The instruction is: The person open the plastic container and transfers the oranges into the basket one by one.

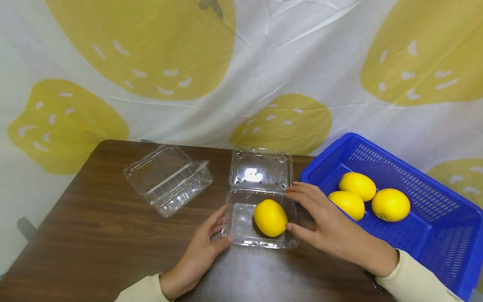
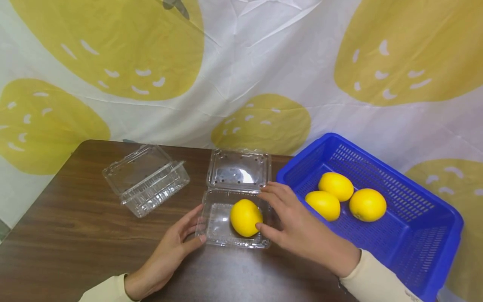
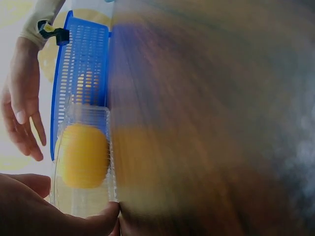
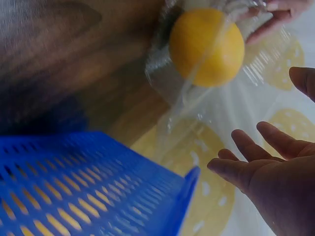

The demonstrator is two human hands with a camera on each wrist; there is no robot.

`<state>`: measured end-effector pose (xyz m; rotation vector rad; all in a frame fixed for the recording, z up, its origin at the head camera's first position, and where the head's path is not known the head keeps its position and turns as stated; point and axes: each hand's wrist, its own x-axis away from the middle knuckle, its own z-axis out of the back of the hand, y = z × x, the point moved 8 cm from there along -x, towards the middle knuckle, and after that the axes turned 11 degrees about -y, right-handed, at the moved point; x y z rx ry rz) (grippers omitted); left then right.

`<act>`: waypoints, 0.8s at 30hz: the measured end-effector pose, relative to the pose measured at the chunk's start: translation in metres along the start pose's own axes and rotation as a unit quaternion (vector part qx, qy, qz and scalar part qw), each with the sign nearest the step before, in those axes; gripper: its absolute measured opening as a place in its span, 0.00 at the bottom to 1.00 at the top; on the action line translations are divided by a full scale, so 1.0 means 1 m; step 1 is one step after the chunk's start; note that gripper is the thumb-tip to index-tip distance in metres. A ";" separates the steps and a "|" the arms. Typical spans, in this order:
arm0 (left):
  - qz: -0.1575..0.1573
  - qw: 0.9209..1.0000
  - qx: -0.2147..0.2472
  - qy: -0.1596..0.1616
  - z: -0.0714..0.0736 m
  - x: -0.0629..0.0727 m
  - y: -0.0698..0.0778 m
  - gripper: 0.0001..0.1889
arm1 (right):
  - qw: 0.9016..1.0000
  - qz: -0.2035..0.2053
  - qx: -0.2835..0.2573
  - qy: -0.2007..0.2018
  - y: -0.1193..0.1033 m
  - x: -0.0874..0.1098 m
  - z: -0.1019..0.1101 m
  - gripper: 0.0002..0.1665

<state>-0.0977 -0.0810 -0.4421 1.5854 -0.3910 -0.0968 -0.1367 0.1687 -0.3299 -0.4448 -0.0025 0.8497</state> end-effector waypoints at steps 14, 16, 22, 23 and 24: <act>-0.001 1.000 0.002 -0.001 0.001 0.000 0.000 0.43 | 0.998 -0.017 0.003 -0.056 0.004 -0.005 -0.035 0.41; -0.001 1.000 0.001 0.000 0.001 0.000 -0.001 0.43 | 0.998 -0.021 0.003 -0.062 0.006 -0.005 -0.039 0.42; 0.001 1.000 -0.002 0.003 0.001 0.000 -0.001 0.43 | 0.998 -0.014 0.014 -0.058 0.007 -0.005 -0.045 0.45; 0.001 1.000 -0.002 0.003 0.001 0.000 -0.001 0.43 | 0.998 -0.011 0.016 -0.056 0.008 -0.006 -0.045 0.46; 0.001 1.000 -0.002 0.003 0.001 0.000 -0.001 0.43 | 0.998 -0.008 0.017 -0.054 0.008 -0.006 -0.046 0.46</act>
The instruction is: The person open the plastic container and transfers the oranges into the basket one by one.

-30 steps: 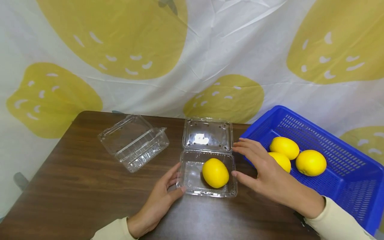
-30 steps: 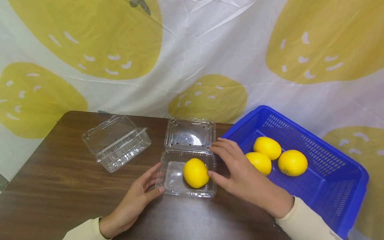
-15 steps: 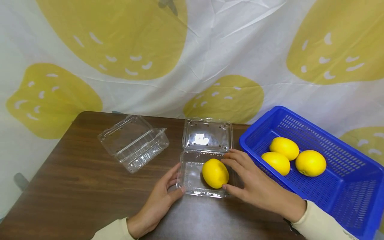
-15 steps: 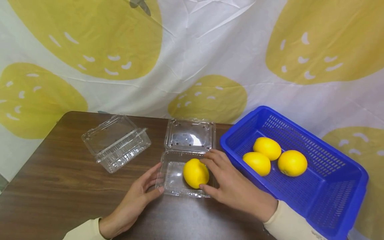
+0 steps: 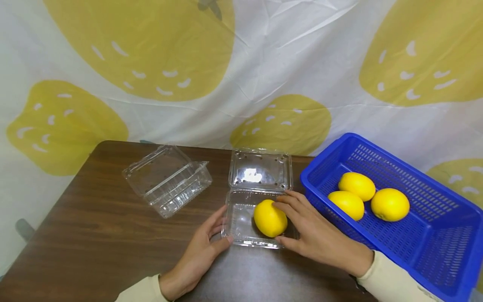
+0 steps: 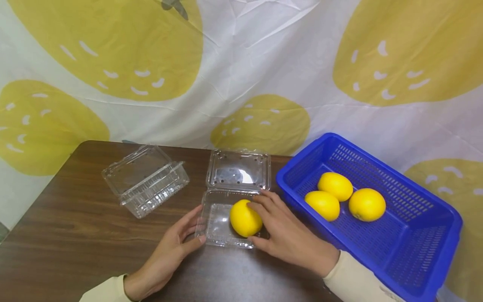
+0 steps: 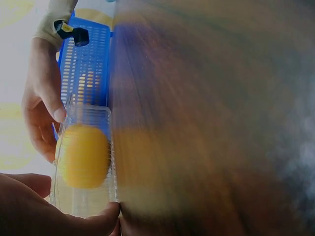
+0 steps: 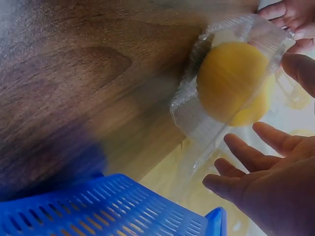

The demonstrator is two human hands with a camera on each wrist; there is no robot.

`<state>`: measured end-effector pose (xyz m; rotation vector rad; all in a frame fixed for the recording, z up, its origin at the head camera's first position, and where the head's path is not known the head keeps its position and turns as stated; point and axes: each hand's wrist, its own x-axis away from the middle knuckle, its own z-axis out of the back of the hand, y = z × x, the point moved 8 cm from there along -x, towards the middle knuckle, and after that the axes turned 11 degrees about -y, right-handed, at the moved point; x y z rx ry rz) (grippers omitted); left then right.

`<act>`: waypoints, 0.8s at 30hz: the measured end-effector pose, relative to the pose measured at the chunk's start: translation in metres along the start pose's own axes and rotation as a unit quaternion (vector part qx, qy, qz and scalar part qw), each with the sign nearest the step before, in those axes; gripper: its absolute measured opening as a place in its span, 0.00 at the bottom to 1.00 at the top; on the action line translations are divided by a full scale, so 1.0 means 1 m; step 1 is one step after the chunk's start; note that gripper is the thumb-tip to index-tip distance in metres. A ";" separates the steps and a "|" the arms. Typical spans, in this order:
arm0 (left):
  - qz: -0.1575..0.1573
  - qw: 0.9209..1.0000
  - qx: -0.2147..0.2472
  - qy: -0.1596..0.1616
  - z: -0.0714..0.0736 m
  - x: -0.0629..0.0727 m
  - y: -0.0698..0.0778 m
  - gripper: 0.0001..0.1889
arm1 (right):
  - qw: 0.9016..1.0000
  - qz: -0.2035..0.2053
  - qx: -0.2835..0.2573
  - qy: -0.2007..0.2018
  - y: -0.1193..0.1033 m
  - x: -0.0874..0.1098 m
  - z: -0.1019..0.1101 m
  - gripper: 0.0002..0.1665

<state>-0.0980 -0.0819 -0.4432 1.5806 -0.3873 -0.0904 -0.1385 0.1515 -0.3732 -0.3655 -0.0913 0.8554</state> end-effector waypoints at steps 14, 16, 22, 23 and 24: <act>-0.001 1.000 0.003 -0.003 0.000 0.001 0.001 0.43 | 0.999 -0.008 0.012 -0.037 0.008 -0.020 -0.009 0.53; -0.001 1.000 0.002 -0.003 0.000 0.001 0.001 0.43 | 0.999 -0.006 0.011 -0.042 0.008 -0.022 -0.010 0.54; -0.003 1.000 0.002 -0.003 0.000 0.000 0.001 0.43 | 0.999 0.001 0.011 -0.042 0.006 -0.028 -0.012 0.56; -0.002 1.000 0.002 -0.003 0.000 0.001 0.001 0.43 | 0.999 0.001 0.010 -0.040 0.006 -0.028 -0.012 0.56; -0.002 1.000 0.001 -0.003 0.000 0.001 0.000 0.43 | 0.999 -0.001 0.008 -0.038 0.007 -0.029 -0.012 0.55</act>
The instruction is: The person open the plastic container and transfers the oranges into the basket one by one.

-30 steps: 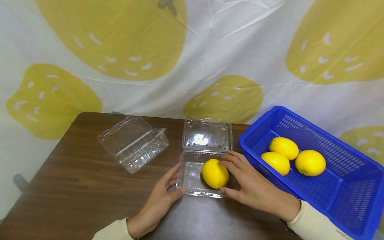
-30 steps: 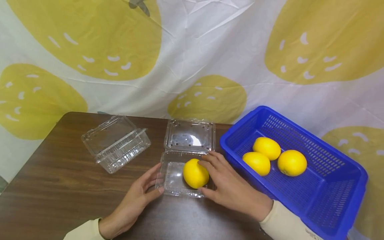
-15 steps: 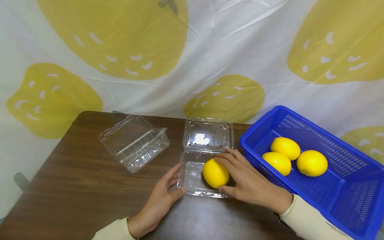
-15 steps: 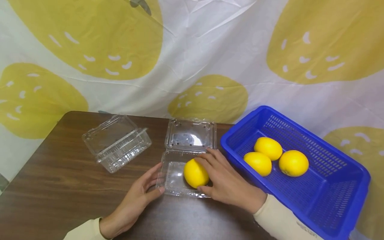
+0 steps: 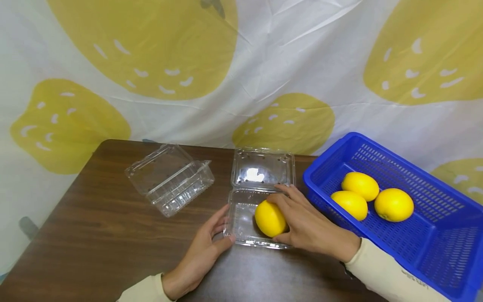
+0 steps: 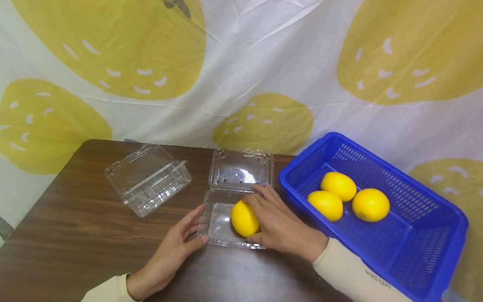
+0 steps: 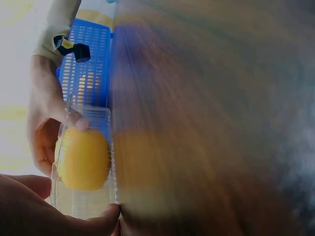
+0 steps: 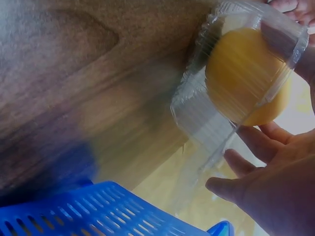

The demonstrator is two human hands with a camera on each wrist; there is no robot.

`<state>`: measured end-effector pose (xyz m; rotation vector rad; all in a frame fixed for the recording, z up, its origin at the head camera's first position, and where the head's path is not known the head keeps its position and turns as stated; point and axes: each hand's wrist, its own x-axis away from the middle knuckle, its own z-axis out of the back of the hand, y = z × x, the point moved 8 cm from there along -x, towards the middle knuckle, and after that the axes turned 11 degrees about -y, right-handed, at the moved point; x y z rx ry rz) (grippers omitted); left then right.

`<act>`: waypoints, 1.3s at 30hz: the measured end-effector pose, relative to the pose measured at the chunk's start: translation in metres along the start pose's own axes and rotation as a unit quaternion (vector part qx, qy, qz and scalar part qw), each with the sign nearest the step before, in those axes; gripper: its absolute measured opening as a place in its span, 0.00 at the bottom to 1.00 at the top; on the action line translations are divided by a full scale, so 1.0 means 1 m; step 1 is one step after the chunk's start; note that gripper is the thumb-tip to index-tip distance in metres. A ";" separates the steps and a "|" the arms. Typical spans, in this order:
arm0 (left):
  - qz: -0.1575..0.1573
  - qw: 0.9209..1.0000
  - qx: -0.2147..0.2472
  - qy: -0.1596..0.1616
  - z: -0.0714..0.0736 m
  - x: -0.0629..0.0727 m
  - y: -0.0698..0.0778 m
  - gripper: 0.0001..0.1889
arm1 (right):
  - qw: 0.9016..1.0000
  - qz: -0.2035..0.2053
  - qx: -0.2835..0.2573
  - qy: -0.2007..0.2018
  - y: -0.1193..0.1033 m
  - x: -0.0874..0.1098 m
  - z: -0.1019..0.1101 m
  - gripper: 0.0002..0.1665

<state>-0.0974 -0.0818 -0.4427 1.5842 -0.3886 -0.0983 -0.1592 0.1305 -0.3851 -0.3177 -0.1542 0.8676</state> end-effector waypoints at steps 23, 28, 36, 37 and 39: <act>-0.021 1.000 0.004 0.001 -0.001 0.000 0.001 0.42 | 0.997 -0.057 -0.038 0.036 -0.015 0.026 0.049 0.57; -0.019 1.000 0.005 -0.005 -0.001 0.000 0.000 0.42 | 0.996 -0.054 -0.027 0.063 -0.013 0.032 0.070 0.55; -0.020 1.000 0.008 -0.002 -0.001 0.000 0.001 0.43 | 0.992 -0.054 -0.009 0.111 -0.006 0.044 0.099 0.54; -0.019 1.000 0.008 -0.001 -0.001 0.000 0.001 0.43 | 0.992 -0.056 -0.011 0.114 -0.004 0.046 0.102 0.55; -0.017 1.000 0.008 -0.002 -0.001 0.000 0.001 0.43 | 0.991 -0.064 -0.013 0.120 0.001 0.049 0.107 0.55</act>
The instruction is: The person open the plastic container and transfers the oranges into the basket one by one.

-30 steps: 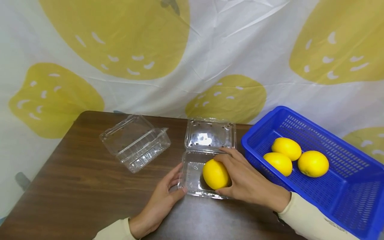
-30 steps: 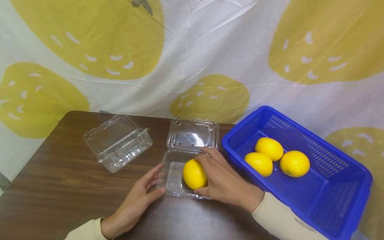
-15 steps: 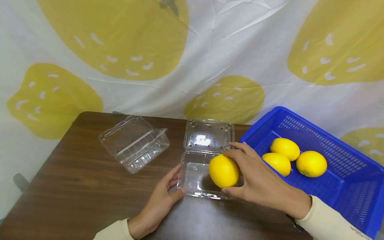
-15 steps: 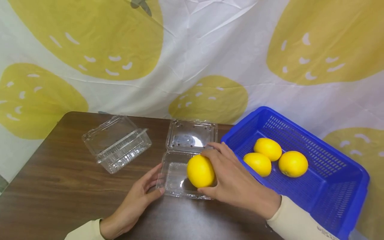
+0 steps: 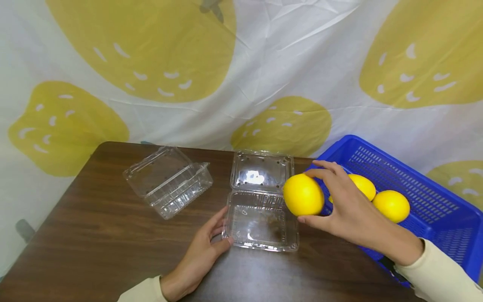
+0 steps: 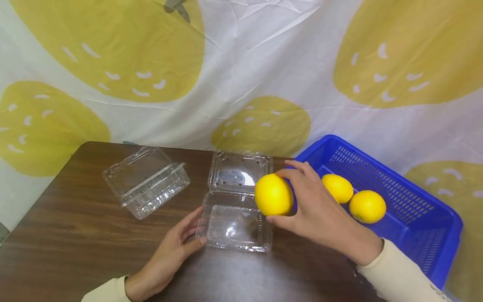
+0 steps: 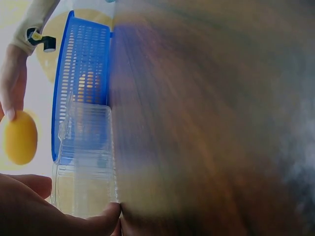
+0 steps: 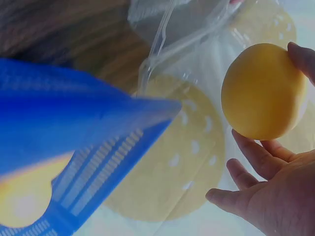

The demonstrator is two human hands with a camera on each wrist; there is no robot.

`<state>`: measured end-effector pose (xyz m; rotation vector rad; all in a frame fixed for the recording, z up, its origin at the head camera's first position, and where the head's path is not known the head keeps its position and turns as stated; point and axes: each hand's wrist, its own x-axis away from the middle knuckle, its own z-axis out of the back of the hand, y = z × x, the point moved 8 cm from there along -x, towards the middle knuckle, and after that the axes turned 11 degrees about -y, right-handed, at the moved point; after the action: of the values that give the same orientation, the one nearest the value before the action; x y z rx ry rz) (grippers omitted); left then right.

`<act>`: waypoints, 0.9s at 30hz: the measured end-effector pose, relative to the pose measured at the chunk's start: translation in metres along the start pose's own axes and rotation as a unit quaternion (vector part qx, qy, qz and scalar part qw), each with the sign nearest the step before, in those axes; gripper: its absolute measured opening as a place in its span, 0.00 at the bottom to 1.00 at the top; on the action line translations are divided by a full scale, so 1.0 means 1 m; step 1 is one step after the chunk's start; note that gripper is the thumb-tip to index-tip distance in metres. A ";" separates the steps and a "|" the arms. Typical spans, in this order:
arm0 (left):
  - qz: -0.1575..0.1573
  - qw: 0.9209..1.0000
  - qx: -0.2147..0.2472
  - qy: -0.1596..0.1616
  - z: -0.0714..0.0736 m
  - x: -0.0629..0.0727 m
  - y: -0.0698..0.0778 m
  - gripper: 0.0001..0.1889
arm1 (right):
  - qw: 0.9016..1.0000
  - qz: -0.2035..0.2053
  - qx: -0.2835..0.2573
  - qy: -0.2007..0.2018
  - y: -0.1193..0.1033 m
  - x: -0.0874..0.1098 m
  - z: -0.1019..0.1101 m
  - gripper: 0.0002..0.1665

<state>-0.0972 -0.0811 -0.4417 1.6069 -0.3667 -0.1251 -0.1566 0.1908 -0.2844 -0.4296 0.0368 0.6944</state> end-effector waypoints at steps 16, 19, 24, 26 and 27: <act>0.007 1.000 -0.009 0.000 0.001 0.000 -0.001 0.42 | 0.995 -0.083 -0.032 0.043 0.063 0.006 0.028 0.53; 0.007 1.000 -0.010 0.000 0.001 0.000 -0.001 0.42 | 0.993 -0.107 -0.035 0.040 0.077 0.008 0.030 0.54; 0.007 1.000 -0.012 0.000 0.001 0.000 -0.001 0.42 | 0.987 -0.151 -0.044 0.026 0.103 0.010 0.030 0.56; 0.005 1.000 -0.011 0.001 0.001 0.000 -0.001 0.42 | 0.984 -0.168 -0.046 0.020 0.112 0.011 0.030 0.56; 0.003 1.000 -0.010 0.001 0.001 0.000 -0.001 0.42 | 0.983 -0.175 -0.047 0.019 0.117 0.012 0.030 0.56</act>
<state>-0.0974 -0.0822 -0.4424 1.5861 -0.3684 -0.1222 -0.2238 0.2904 -0.3023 -0.5257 -0.0352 0.3411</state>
